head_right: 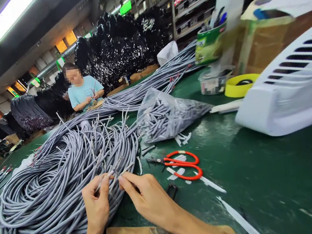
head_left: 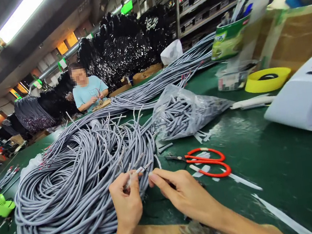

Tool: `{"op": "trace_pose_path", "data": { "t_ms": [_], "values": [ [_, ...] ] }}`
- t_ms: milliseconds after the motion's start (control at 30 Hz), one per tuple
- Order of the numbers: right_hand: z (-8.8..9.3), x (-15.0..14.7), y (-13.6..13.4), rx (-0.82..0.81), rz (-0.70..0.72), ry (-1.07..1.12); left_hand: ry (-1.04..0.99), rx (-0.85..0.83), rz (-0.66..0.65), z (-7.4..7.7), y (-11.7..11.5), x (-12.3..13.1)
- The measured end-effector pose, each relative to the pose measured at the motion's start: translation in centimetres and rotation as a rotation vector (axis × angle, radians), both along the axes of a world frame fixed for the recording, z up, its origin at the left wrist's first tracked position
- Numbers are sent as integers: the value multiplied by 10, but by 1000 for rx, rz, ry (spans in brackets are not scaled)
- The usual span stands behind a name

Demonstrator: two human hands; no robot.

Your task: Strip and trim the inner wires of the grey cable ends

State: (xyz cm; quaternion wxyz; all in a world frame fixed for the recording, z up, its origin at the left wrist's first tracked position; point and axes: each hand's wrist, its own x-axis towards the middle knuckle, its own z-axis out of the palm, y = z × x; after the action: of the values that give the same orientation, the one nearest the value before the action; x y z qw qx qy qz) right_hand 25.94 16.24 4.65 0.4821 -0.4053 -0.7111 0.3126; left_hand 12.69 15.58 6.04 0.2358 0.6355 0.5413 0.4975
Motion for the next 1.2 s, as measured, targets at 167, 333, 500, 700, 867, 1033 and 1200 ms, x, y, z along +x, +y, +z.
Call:
{"op": "trace_pose_path", "data": {
  "t_ms": [167, 333, 500, 700, 867, 1033, 1200],
  "values": [
    [-2, -1, -2, 8, 8, -7, 10, 14, 31, 0, -2, 1],
    [-1, -1, -2, -24, 3, -1, 40, 50, 20, -3, -2, 3],
    [2, 0, -3, -74, 38, 39, 97, 146, 53, -5, -4, 3],
    [3, 0, -4, -112, 41, 67, 99, 206, 75, -5, -4, 3],
    [5, 1, -4, -112, 57, 79, 124, 227, 85, -7, -4, 3],
    [4, -1, -6, -113, 34, 74, 165, 276, 88, -8, -5, 3],
    [0, 2, 0, -110, -112, 147, 279, 313, 58, -11, -8, 6]
  ]
}}
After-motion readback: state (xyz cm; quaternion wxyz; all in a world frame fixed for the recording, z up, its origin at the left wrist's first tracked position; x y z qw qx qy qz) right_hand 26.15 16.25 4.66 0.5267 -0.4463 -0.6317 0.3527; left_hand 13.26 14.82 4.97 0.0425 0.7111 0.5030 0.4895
